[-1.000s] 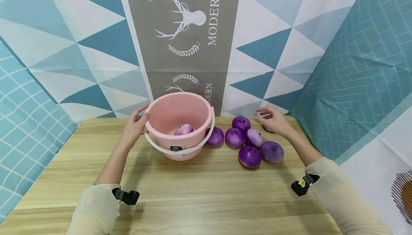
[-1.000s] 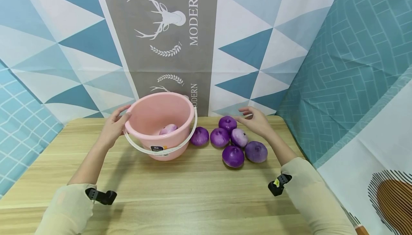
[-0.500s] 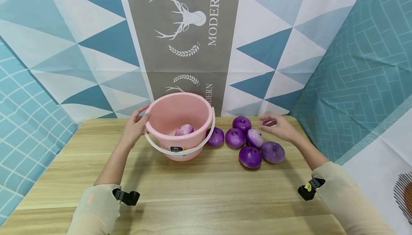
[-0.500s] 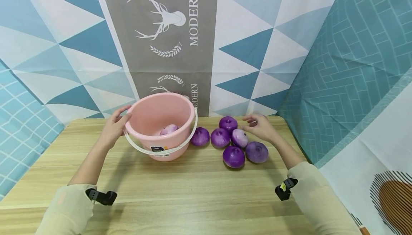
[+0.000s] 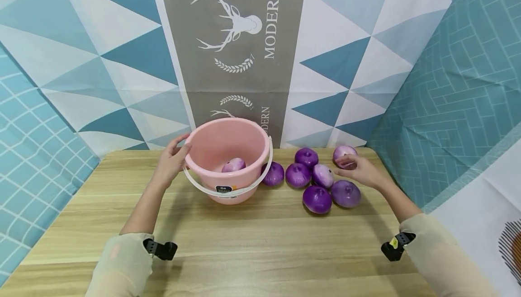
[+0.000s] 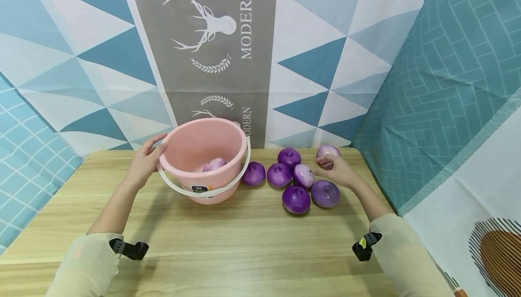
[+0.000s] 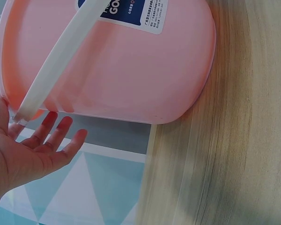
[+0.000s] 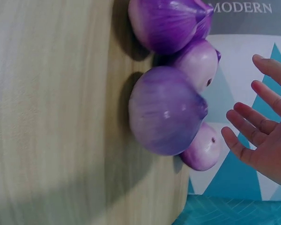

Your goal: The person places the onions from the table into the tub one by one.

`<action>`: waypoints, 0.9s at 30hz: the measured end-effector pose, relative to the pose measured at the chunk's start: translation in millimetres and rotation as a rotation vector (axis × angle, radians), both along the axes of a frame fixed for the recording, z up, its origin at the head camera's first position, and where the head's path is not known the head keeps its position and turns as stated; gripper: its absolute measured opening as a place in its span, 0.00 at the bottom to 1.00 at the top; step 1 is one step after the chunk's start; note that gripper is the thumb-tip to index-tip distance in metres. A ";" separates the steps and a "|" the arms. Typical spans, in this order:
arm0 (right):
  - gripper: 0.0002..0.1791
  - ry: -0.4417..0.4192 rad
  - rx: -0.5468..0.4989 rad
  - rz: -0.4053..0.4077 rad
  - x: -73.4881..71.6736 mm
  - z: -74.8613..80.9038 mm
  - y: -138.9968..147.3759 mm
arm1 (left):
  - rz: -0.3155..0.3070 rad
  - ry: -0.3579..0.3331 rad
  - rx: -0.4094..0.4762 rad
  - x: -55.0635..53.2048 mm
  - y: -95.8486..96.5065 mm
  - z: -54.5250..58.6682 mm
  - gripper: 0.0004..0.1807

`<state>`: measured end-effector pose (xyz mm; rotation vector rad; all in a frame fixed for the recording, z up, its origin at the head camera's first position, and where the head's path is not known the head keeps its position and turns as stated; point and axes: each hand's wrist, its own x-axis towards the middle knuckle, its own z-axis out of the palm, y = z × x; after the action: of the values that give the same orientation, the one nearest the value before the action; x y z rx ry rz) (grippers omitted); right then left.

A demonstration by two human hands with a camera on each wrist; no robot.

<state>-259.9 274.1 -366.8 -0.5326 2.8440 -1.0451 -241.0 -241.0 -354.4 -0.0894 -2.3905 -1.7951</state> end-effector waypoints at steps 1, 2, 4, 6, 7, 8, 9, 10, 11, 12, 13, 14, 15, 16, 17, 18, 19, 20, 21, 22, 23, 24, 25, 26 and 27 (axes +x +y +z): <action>0.26 -0.010 0.006 -0.010 0.2 -2.0 1.8 | 0.001 -0.001 0.001 0.0 0.2 0.0 0.31; 0.27 -0.017 0.015 -0.016 0.2 -4.0 3.6 | 0.002 -0.002 0.001 0.1 0.4 0.1 0.31; 0.29 -0.033 0.026 -0.027 0.0 -7.6 6.8 | 0.002 -0.001 0.001 0.3 0.7 0.3 0.31; 0.28 -0.041 0.027 -0.018 -0.1 -10.9 9.3 | 0.003 0.001 -0.002 0.2 0.7 0.1 0.31; 0.28 -0.045 0.025 -0.010 -0.4 -12.5 10.5 | 0.004 0.002 -0.003 0.1 0.6 0.0 0.31; 0.27 -0.046 0.023 -0.001 -0.4 -13.9 11.3 | 0.004 0.003 -0.003 -0.1 0.5 -0.2 0.31; 0.27 -0.049 0.025 0.003 -0.5 -15.2 12.1 | 0.004 0.004 -0.003 -0.2 0.4 -0.4 0.31; 0.26 -0.049 0.028 0.009 -0.4 -16.4 12.7 | 0.005 0.005 -0.002 -0.5 0.5 -0.7 0.31; 0.26 -0.051 0.029 0.015 -0.1 -17.6 13.1 | 0.005 0.006 -0.001 -0.7 0.5 -0.9 0.31; 0.26 -0.054 0.029 0.022 0.1 -18.8 13.7 | 0.005 0.006 -0.001 -0.8 0.5 -1.1 0.31; 0.26 -0.058 0.029 0.026 0.7 -19.6 13.9 | 0.005 0.007 0.000 -0.9 0.5 -1.2 0.31; 0.26 -0.063 0.029 0.028 1.3 -20.5 14.2 | 0.004 0.007 0.000 -1.0 0.5 -1.3 0.31; 0.27 -0.071 0.030 0.026 2.1 -21.2 14.3 | 0.004 0.005 0.000 -1.0 0.5 -1.3 0.31; 0.27 -0.075 0.030 0.028 2.8 -22.0 14.4 | 0.003 0.004 0.000 -1.0 0.5 -1.2 0.31; 0.27 -0.080 0.028 0.031 3.2 -22.8 14.7 | 0.002 0.003 0.000 -0.9 0.5 -1.1 0.31; 0.27 -0.083 0.030 0.033 3.6 -23.6 15.1 | 0.001 0.002 0.000 -0.7 0.5 -1.0 0.31; 0.28 -0.086 0.036 0.033 3.9 -24.3 15.4 | 0.001 0.000 0.000 -0.6 0.5 -0.8 0.31; 0.28 -0.089 0.040 0.033 4.0 -25.1 15.9 | 0.002 -0.001 0.000 -0.4 0.5 -0.6 0.31; 0.29 -0.091 0.047 0.035 4.0 -26.0 16.4 | 0.003 -0.002 0.001 -0.3 0.5 -0.4 0.31; 0.30 -0.095 0.054 0.039 3.7 -27.0 16.9 | 0.004 -0.002 0.002 -0.2 0.5 -0.3 0.31; 0.31 -0.100 0.058 0.041 3.5 -28.0 17.3 | 0.004 -0.003 0.001 -0.2 0.5 -0.3 0.31; 0.32 -0.109 0.062 0.041 3.3 -29.0 17.7 | 0.005 -0.003 0.001 -0.3 0.4 -0.3 0.31; 0.33 -0.118 0.066 0.041 3.2 -30.0 18.1 | 0.006 -0.004 0.001 -0.3 0.4 -0.4 0.31; 0.34 -0.125 0.067 0.041 3.1 -31.1 18.4 | 0.007 -0.004 0.000 -0.4 0.3 -0.6 0.31; 0.34 -0.132 0.066 0.040 3.1 -32.2 18.6 | 0.007 -0.005 0.000 -0.5 0.3 -0.8 0.31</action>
<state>-256.8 292.7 -399.0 -0.4939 2.7300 -0.9388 -241.5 -240.7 -355.2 -0.0771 -2.3914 -1.7939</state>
